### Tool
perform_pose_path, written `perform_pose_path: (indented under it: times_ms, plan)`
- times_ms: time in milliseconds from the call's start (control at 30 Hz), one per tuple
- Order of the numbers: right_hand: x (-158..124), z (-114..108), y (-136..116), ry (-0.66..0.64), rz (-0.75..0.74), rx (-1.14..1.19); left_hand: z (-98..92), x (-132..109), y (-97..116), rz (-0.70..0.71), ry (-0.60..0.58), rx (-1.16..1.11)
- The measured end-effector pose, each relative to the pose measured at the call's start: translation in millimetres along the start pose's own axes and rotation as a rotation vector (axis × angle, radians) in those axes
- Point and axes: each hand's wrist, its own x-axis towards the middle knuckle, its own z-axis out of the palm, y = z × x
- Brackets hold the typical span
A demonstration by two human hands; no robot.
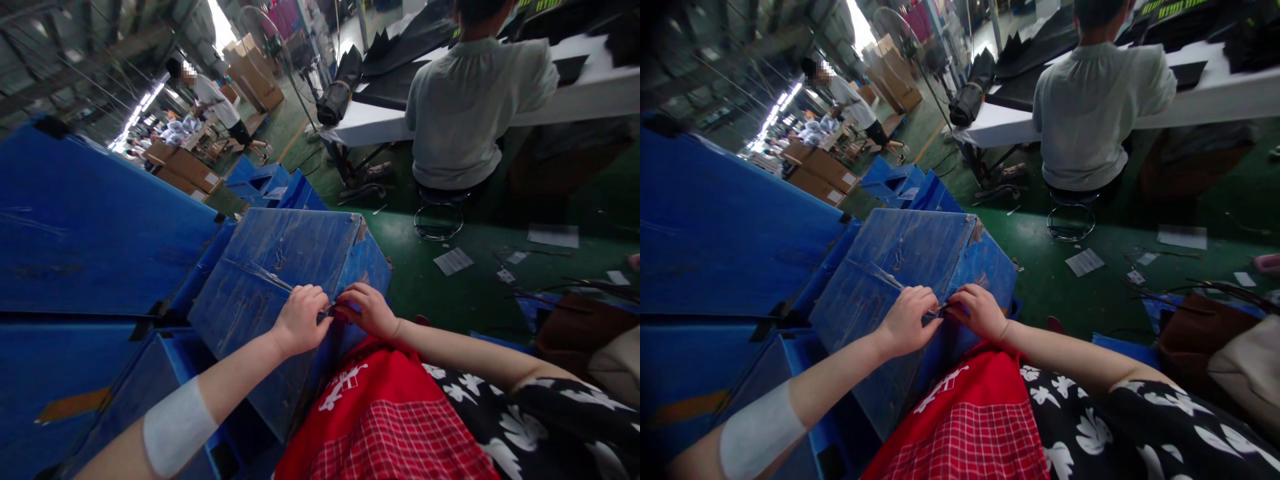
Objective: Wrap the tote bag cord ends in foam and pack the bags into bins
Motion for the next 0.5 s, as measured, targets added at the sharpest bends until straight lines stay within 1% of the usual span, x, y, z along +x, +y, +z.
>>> perform_pose_path:
  times_ms: [167, 267, 367, 467, 500]
  plan:
    - [0, 10, 4, 0.078, -0.062, -0.068, 5.0, 3, -11, 0.007, 0.021, -0.1]
    - [4, 13, 3, 0.077, -0.056, -0.074, 4.5, 6, -15, 0.006, 0.035, -0.139]
    - [3, 14, -2, 0.001, -0.048, -0.109, 1.6, 11, -19, 0.03, 0.019, -0.146]
    - [-5, 15, -12, -0.15, -0.129, -0.128, 0.1, 14, -22, 0.092, -0.018, -0.129]
    - [-8, 16, -15, -0.18, -0.147, -0.113, 0.3, 14, -22, 0.108, -0.025, -0.121]
